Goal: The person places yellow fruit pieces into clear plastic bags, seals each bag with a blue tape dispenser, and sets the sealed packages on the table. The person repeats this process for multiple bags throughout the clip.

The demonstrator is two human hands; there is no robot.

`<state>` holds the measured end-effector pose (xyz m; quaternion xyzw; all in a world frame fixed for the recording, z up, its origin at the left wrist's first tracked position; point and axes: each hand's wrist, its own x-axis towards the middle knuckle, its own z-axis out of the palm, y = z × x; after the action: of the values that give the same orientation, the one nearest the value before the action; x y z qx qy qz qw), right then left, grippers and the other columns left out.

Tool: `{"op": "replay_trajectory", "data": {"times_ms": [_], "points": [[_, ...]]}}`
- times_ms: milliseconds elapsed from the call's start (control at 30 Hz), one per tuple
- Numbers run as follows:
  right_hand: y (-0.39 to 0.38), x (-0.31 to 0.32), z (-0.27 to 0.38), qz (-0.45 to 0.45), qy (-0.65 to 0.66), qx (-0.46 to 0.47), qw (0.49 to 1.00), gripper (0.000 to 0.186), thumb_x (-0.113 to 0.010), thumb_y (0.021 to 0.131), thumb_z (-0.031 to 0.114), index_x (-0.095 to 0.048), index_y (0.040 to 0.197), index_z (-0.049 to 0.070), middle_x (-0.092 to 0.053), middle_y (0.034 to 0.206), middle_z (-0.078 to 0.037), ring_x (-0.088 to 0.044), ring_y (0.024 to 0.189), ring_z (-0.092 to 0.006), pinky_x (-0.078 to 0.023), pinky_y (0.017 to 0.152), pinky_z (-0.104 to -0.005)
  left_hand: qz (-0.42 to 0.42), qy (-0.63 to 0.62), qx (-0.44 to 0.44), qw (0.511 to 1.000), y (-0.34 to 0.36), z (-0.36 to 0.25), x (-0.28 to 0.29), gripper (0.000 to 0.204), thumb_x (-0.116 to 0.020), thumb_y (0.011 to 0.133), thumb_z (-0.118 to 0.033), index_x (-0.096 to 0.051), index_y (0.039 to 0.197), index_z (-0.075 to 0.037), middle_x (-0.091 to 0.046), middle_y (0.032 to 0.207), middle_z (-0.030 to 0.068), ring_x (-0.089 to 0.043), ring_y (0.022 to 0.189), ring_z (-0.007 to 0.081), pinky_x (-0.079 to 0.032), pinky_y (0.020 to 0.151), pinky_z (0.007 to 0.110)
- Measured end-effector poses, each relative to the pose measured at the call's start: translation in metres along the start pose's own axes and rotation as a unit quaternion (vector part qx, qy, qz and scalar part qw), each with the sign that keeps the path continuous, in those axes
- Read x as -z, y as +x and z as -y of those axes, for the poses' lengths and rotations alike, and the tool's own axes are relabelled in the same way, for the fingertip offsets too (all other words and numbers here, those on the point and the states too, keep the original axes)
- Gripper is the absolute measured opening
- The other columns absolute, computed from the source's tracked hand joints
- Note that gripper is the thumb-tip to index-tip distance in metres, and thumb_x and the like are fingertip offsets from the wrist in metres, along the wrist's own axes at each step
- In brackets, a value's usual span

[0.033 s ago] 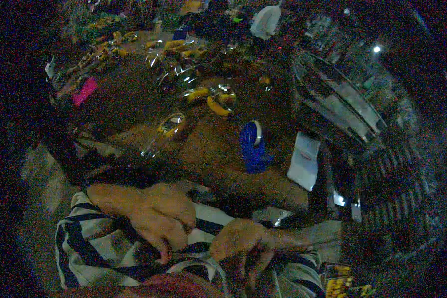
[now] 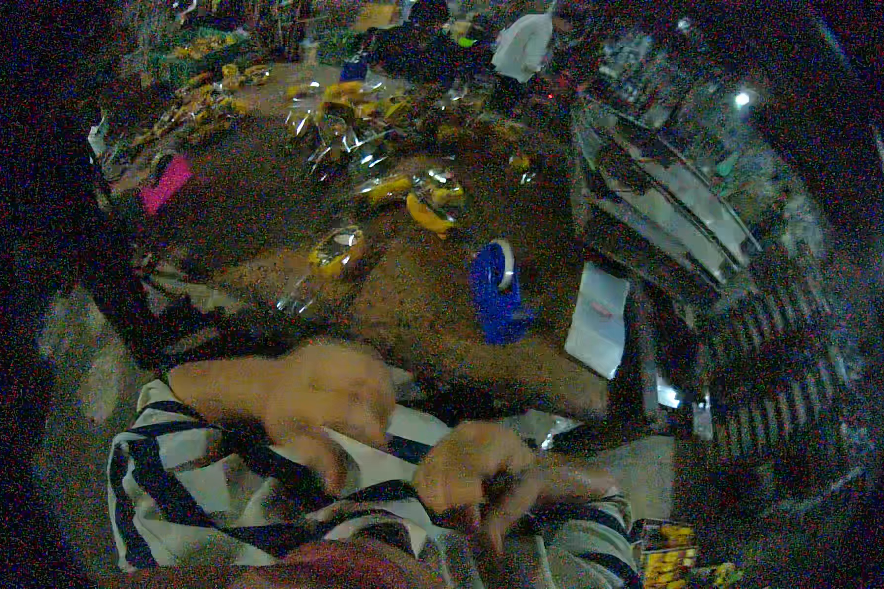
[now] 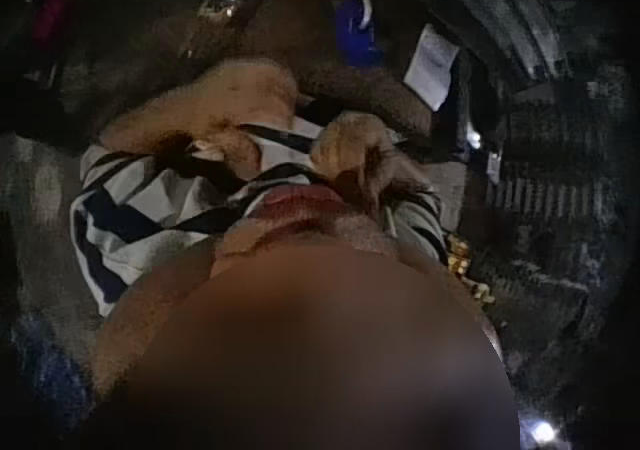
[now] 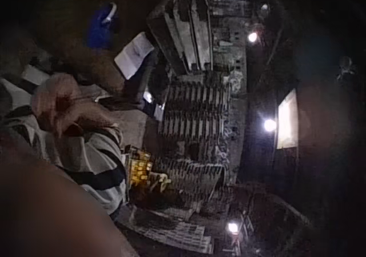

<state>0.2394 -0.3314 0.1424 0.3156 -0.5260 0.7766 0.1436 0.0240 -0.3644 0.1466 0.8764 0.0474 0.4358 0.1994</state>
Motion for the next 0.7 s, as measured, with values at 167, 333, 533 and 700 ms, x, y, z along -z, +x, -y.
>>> {"op": "replay_trajectory", "data": {"times_ms": [167,333,533,700], "points": [[-0.029,0.022,0.003,-0.32,-0.089,-0.047,0.942,0.026,-0.07,0.08,0.024,-0.053,0.072,0.006,-0.051,0.063,-0.004,-0.045,0.051,-0.0151,-0.034,0.045,-0.0287,-0.013,0.431,0.456,0.779,-0.049,0.089,0.035,0.058,-0.062,0.078,-0.049,-0.051,0.118,-0.009,-0.057,0.106,0.0142,-0.057,0.097,0.0332,-0.049,0.079,0.042],[-0.068,0.064,-0.008,-0.501,-0.078,-0.111,0.855,0.014,-0.058,0.088,0.02,-0.052,0.085,0.008,-0.048,0.063,-0.002,-0.044,0.052,-0.0106,-0.031,0.038,-0.022,0.044,0.501,0.591,0.631,-0.092,0.132,0.063,0.051,-0.067,0.075,-0.041,-0.055,0.11,-0.007,-0.06,0.098,0.016,-0.06,0.09,0.0329,-0.05,0.075,0.043],[-0.09,0.077,-0.004,-0.568,-0.088,-0.206,0.792,0.034,-0.05,0.091,0.042,-0.052,0.094,0.008,-0.047,0.069,-0.002,-0.042,0.055,-0.0107,-0.029,0.041,-0.023,-0.101,0.334,0.402,0.847,-0.052,0.101,0.101,0.054,-0.075,0.069,-0.023,-0.057,0.117,-0.007,-0.062,0.109,0.014,-0.06,0.099,0.0316,-0.046,0.087,0.036],[-0.069,0.095,-0.018,-0.573,0.074,-0.129,0.806,0.053,-0.05,0.089,0.048,-0.049,0.118,0.004,-0.059,0.093,-0.007,-0.059,0.076,-0.0164,-0.047,0.055,-0.0258,0.013,0.284,0.162,0.945,-0.011,0.103,0.059,0.05,-0.072,0.07,-0.015,-0.058,0.117,-0.012,-0.044,0.134,0.011,-0.037,0.126,0.0322,-0.034,0.102,0.04]]}}
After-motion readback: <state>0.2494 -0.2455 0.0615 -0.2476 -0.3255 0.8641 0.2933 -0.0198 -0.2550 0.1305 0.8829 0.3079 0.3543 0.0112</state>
